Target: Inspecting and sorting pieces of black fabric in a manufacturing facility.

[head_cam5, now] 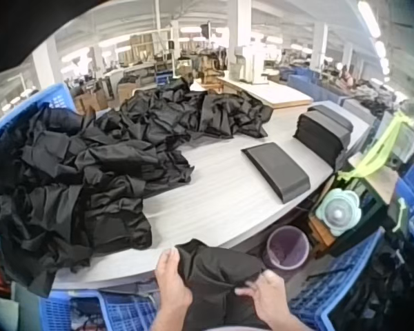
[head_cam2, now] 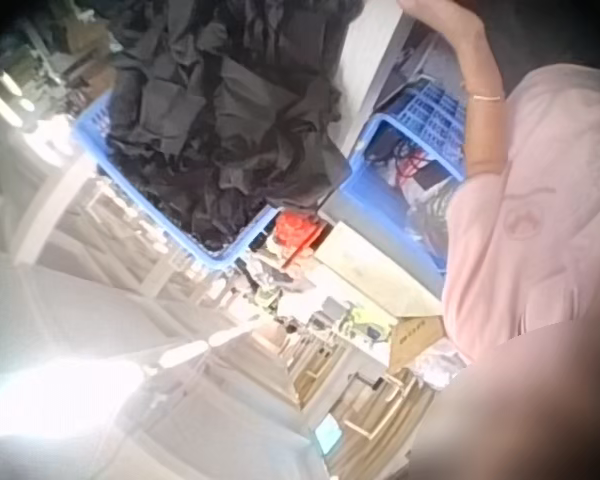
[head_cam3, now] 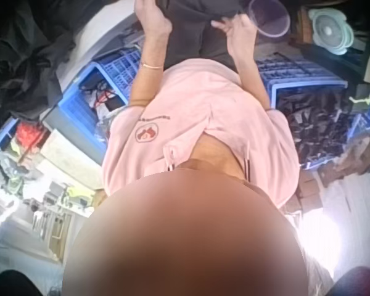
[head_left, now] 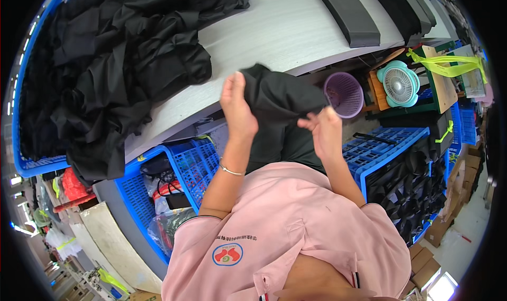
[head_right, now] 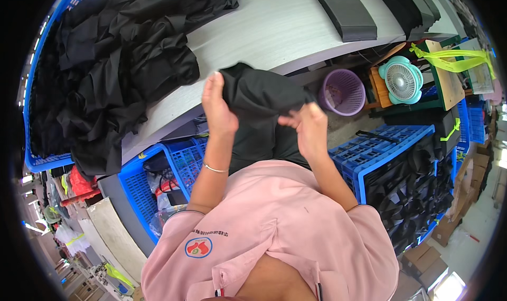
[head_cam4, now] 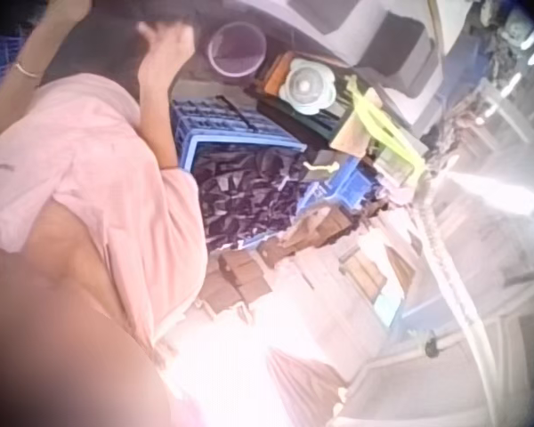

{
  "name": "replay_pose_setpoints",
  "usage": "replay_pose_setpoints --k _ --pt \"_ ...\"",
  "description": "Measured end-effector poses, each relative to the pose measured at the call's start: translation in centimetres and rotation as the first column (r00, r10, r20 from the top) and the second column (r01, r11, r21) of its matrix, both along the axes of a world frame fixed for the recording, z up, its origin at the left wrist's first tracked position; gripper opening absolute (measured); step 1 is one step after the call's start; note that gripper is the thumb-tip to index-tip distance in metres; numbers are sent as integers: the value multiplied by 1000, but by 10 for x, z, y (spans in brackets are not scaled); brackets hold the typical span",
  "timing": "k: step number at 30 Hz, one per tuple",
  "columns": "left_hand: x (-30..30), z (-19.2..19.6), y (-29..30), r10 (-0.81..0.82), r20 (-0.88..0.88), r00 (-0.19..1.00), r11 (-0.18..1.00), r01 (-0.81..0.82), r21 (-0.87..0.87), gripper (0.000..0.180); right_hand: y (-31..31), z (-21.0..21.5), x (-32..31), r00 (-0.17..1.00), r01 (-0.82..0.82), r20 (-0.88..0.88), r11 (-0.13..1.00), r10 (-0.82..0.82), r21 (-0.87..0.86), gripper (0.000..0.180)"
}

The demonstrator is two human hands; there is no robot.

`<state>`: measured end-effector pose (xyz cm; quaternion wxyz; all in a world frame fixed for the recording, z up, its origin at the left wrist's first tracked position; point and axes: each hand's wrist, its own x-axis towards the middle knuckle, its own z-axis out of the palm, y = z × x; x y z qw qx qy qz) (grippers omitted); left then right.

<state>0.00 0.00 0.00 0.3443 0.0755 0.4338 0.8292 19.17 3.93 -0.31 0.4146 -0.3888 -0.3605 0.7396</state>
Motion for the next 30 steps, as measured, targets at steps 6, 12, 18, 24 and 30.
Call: replay_pose_setpoints --k 6,12,18,24,30 --pt "-12 -4 -6 175 -141 974 982 -182 -41 17 1 3 0 912 -275 371 931 174 239 23" --pt "-43 13 -21 -71 -91 993 997 70 -9 14 12 23 37 715 -603 351 787 605 -130 27" --pt "8 25 -18 -463 -211 861 886 447 -119 12 14 55 -37 819 -257 496 590 -288 765 15" --pt "-17 32 -24 -560 34 828 826 561 -54 28 38 43 -23 852 -378 523 737 40 560 11" --pt "32 9 -49 -617 606 502 678 730 86 32 42 31 -42 895 -367 403 830 191 421 15"
